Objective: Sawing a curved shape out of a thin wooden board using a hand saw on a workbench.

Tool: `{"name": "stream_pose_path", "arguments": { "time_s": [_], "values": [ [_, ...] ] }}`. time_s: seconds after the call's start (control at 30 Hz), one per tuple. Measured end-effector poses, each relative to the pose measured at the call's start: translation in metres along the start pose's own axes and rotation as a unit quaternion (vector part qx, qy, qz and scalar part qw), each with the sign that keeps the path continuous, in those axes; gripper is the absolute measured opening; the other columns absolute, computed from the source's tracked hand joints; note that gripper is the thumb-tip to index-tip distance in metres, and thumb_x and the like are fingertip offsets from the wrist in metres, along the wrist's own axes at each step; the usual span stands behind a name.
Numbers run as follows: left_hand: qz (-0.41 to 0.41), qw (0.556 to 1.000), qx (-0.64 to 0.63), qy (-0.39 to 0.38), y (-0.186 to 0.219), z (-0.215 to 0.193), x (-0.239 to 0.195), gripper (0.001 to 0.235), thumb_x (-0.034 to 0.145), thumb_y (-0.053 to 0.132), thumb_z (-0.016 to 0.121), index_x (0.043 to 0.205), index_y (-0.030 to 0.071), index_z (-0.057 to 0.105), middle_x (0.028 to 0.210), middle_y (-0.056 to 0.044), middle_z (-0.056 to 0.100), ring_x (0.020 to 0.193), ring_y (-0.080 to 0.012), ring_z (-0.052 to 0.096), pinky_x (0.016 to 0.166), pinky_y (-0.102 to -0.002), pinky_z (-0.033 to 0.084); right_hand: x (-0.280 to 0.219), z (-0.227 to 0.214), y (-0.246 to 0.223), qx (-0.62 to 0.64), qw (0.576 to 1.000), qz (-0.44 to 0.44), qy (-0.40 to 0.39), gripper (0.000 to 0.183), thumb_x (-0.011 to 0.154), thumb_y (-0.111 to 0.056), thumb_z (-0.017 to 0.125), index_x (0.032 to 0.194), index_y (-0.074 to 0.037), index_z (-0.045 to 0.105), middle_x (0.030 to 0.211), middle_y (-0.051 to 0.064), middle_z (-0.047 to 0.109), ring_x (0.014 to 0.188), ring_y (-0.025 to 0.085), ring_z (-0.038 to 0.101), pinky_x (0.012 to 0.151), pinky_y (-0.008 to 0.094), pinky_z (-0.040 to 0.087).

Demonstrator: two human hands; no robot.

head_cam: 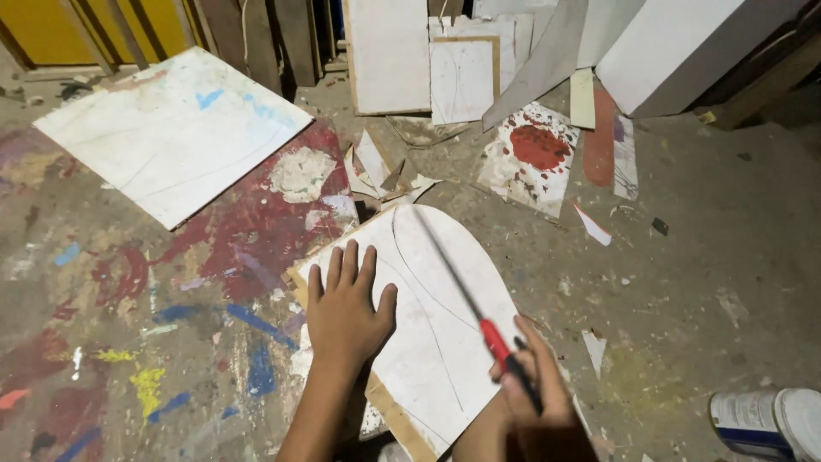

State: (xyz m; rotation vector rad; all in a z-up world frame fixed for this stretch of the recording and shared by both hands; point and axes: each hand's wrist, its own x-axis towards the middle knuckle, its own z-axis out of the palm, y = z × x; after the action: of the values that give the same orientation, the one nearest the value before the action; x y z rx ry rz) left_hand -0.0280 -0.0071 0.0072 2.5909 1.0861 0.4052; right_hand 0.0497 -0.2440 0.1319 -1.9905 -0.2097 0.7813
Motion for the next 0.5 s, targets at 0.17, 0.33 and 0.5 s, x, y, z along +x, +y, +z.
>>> {"name": "stream_pose_path", "arguments": {
  "time_s": [0.17,0.33,0.5],
  "values": [
    [-0.026,0.999,-0.011,0.022,0.002,-0.009,-0.014,0.068,0.096,0.059,0.034,0.157,0.028,0.04,0.166,-0.004,0.031,0.155,-0.03,0.019,0.124,-0.059,0.001,-0.001,0.007,0.069,-0.06,0.994,-0.091,0.029,0.066,0.085,-0.019,0.061,0.15,-0.027,0.058,0.095,0.0,0.081,0.08,0.01,0.074,0.085,0.019,0.05],
    [-0.05,0.998,-0.011,0.035,0.009,-0.023,-0.02,0.068,0.094,0.056,0.037,0.154,0.025,0.044,0.164,-0.006,0.035,0.154,-0.0319,0.022,0.122,-0.061,0.007,-0.012,0.015,0.069,-0.094,0.963,-0.235,0.094,0.061,0.085,-0.044,0.052,0.137,-0.02,0.07,0.069,-0.006,0.079,0.045,0.007,0.068,0.052,0.015,0.052],
    [-0.042,0.991,0.039,0.117,0.012,-0.019,0.001,0.038,0.084,0.043,0.054,0.101,0.01,0.065,0.102,-0.011,0.062,0.094,-0.0344,0.056,0.087,-0.049,0.04,-0.048,0.014,0.007,-0.294,0.926,-0.189,0.141,0.052,0.087,-0.047,0.043,0.129,-0.04,0.074,0.053,-0.012,0.082,0.055,0.004,0.084,0.065,0.013,0.062]
  ]
}}
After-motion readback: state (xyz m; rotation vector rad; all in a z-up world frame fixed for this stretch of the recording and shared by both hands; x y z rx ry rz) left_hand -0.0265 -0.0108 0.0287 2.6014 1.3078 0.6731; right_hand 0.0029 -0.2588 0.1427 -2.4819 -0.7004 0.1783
